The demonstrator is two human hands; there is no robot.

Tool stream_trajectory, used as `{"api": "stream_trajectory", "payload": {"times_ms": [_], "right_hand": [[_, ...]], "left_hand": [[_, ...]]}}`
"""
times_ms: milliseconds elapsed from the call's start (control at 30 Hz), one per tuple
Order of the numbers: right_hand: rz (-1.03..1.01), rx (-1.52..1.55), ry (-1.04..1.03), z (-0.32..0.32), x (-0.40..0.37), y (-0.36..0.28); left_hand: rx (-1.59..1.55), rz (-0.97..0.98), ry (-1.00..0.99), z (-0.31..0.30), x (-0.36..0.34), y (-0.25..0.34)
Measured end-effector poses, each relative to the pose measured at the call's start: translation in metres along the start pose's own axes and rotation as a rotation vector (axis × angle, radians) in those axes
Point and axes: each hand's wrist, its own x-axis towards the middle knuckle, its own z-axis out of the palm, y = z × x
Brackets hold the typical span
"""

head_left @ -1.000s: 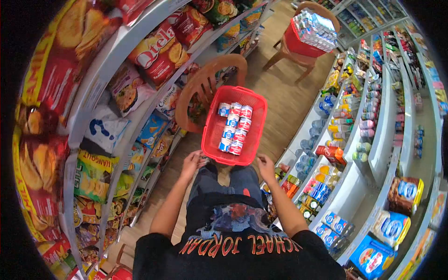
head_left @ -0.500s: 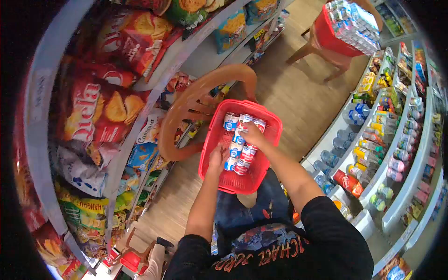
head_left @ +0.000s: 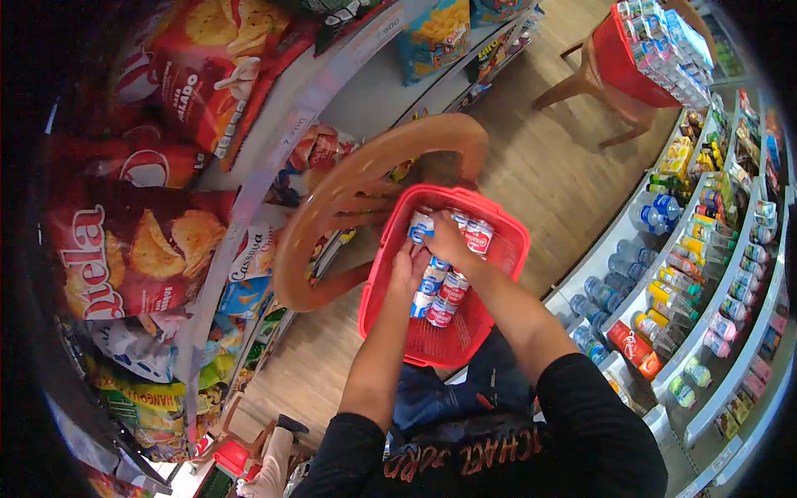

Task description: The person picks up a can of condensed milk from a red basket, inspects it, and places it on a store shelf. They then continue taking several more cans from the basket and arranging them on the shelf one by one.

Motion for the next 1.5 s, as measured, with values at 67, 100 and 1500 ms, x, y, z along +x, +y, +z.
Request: {"api": "stream_trajectory", "payload": {"times_ms": [67,100,1500], "right_hand": [[-0.015,0.065,0.061,-0.013,-0.022,-0.021],[-0.031,0.071,0.047,-0.014,-0.03,-0.024],[-0.402,1.412,0.635,-0.028,-0.494,-0.4]], "left_hand": [[-0.097,0.011,-0.054,-0.006,-0.011,-0.001],[-0.103,0.048,-0.087,-0.006,-0.024,-0.002],[0.427,0.739,-1.241,0.025,-0.523,0.119]]}}
